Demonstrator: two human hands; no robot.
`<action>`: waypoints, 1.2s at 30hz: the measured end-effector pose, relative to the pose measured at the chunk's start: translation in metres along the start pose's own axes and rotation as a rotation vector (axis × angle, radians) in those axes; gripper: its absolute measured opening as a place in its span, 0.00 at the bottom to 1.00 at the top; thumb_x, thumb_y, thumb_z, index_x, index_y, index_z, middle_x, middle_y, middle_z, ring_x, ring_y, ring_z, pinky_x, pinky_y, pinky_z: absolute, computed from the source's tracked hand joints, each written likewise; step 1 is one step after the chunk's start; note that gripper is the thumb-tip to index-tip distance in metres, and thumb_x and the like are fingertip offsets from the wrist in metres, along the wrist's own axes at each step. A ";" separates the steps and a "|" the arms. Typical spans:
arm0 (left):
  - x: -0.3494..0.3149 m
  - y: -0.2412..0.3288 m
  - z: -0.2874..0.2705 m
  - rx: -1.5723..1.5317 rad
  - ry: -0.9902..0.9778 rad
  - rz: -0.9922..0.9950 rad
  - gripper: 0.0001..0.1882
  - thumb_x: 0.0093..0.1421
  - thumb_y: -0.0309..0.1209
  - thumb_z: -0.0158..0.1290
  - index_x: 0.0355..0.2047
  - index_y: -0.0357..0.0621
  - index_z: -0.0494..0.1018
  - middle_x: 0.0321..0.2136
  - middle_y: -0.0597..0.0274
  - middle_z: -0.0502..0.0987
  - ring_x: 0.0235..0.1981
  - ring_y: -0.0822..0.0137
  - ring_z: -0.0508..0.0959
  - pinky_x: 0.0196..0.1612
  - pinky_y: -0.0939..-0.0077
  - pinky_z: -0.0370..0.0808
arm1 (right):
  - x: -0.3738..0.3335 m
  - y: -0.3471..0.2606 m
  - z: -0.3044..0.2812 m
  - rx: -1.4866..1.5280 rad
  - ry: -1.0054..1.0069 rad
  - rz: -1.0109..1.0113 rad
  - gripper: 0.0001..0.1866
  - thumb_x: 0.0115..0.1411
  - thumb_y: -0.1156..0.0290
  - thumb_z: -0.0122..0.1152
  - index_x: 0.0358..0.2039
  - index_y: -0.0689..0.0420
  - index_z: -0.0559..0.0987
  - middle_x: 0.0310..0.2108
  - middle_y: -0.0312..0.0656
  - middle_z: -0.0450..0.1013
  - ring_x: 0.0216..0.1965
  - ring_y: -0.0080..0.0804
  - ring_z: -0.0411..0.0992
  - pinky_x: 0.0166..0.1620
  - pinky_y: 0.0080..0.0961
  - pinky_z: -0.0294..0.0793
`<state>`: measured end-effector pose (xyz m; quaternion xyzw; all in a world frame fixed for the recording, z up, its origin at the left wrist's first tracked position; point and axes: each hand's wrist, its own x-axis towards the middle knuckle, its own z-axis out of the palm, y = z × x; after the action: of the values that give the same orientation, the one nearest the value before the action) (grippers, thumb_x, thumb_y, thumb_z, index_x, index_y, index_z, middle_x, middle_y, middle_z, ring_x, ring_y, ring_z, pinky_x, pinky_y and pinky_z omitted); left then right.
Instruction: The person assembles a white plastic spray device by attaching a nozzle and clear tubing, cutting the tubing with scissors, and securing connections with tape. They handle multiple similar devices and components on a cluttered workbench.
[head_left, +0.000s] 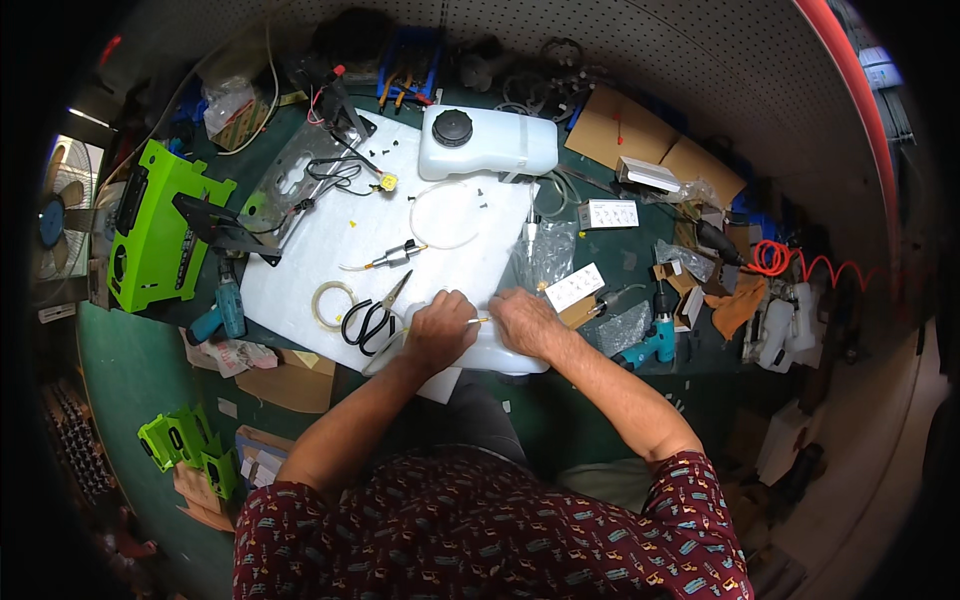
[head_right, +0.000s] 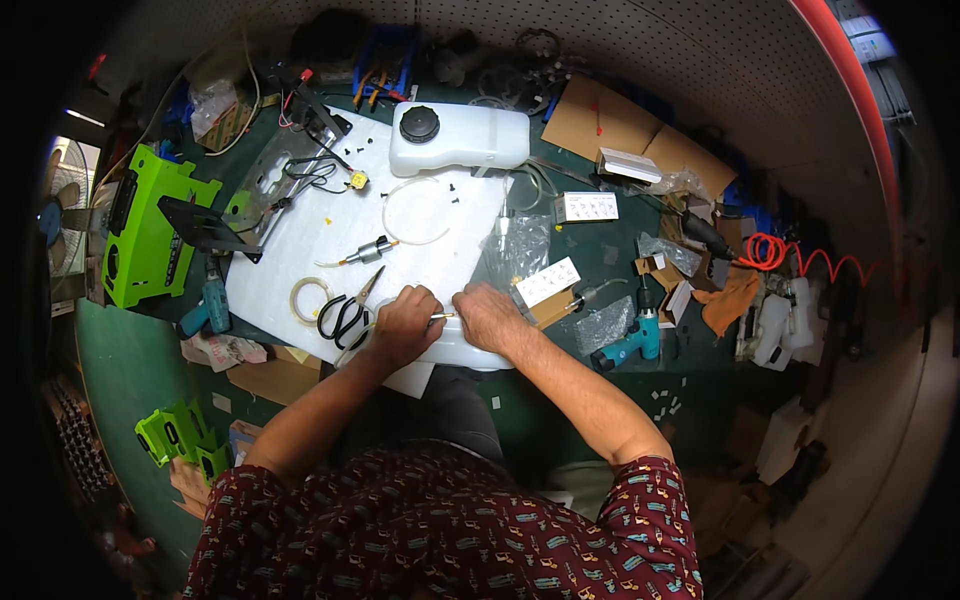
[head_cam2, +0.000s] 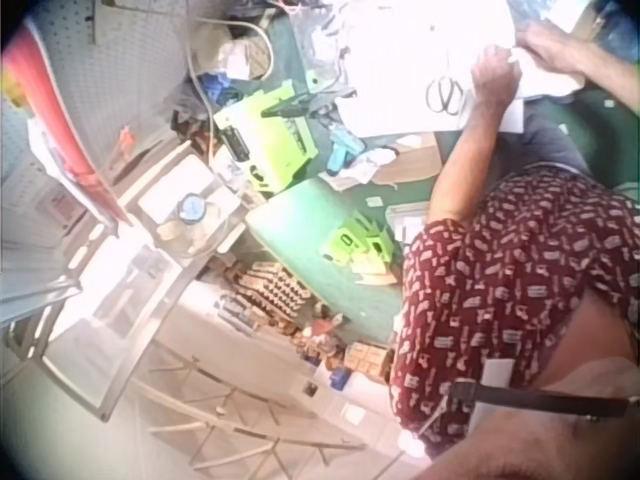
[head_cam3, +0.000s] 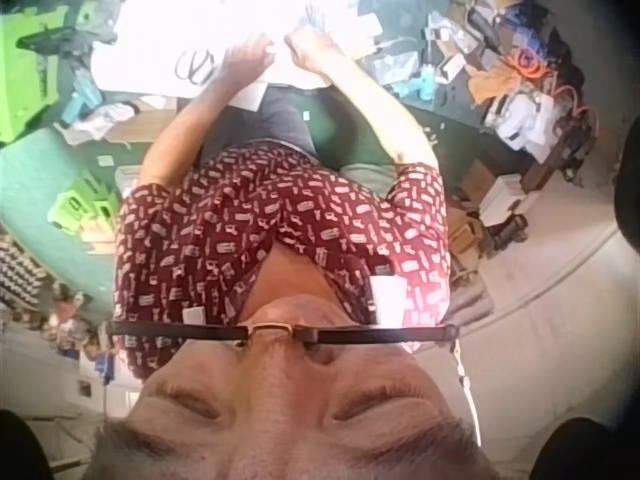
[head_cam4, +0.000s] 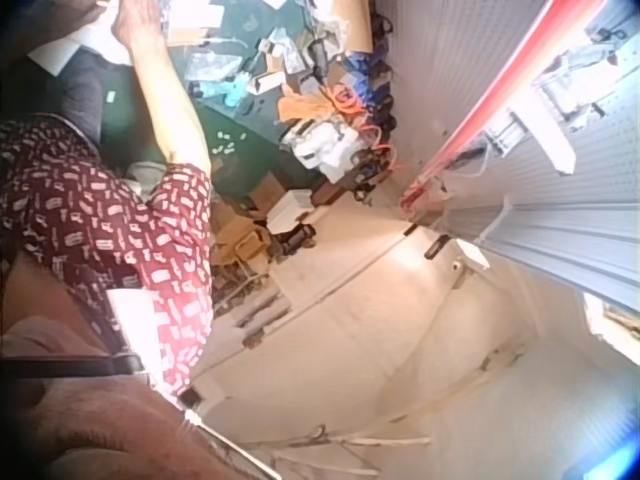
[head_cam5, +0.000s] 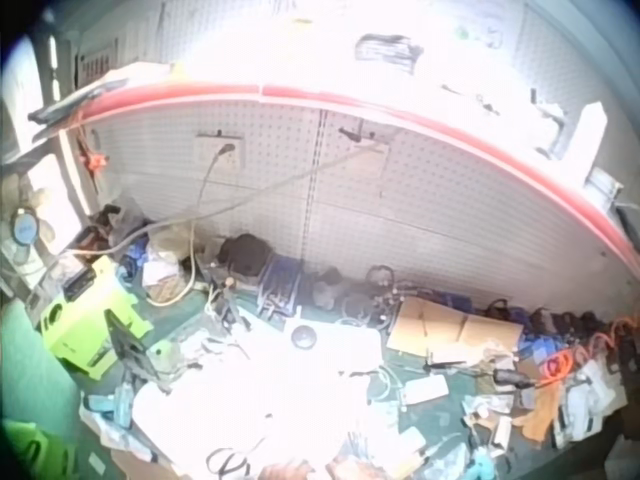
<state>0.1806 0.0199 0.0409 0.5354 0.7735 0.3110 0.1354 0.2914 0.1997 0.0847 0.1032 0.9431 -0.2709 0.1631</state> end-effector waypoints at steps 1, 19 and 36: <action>0.000 -0.001 0.000 -0.001 -0.004 -0.002 0.10 0.56 0.30 0.62 0.36 0.46 0.74 0.37 0.61 0.74 0.41 0.58 0.78 0.38 0.62 0.78 | 0.000 0.000 0.000 -0.001 0.000 0.002 0.07 0.61 0.77 0.55 0.35 0.63 0.81 0.37 0.55 0.78 0.46 0.58 0.76 0.49 0.51 0.77; 0.008 -0.001 -0.001 -0.049 -0.035 -0.022 0.07 0.56 0.30 0.62 0.33 0.45 0.76 0.34 0.59 0.75 0.38 0.55 0.79 0.37 0.60 0.79 | -0.008 0.019 0.033 0.251 0.187 -0.044 0.07 0.69 0.71 0.57 0.36 0.61 0.78 0.35 0.53 0.77 0.43 0.59 0.74 0.46 0.52 0.74; 0.010 -0.002 -0.002 -0.058 -0.010 -0.026 0.08 0.54 0.28 0.64 0.32 0.45 0.76 0.32 0.60 0.75 0.36 0.55 0.79 0.34 0.61 0.78 | -0.010 0.023 0.015 0.359 0.144 -0.069 0.07 0.66 0.69 0.64 0.41 0.59 0.81 0.36 0.51 0.77 0.44 0.57 0.75 0.48 0.49 0.75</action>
<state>0.1744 0.0282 0.0425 0.5226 0.7704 0.3289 0.1589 0.3114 0.2093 0.0651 0.1175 0.8918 -0.4321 0.0647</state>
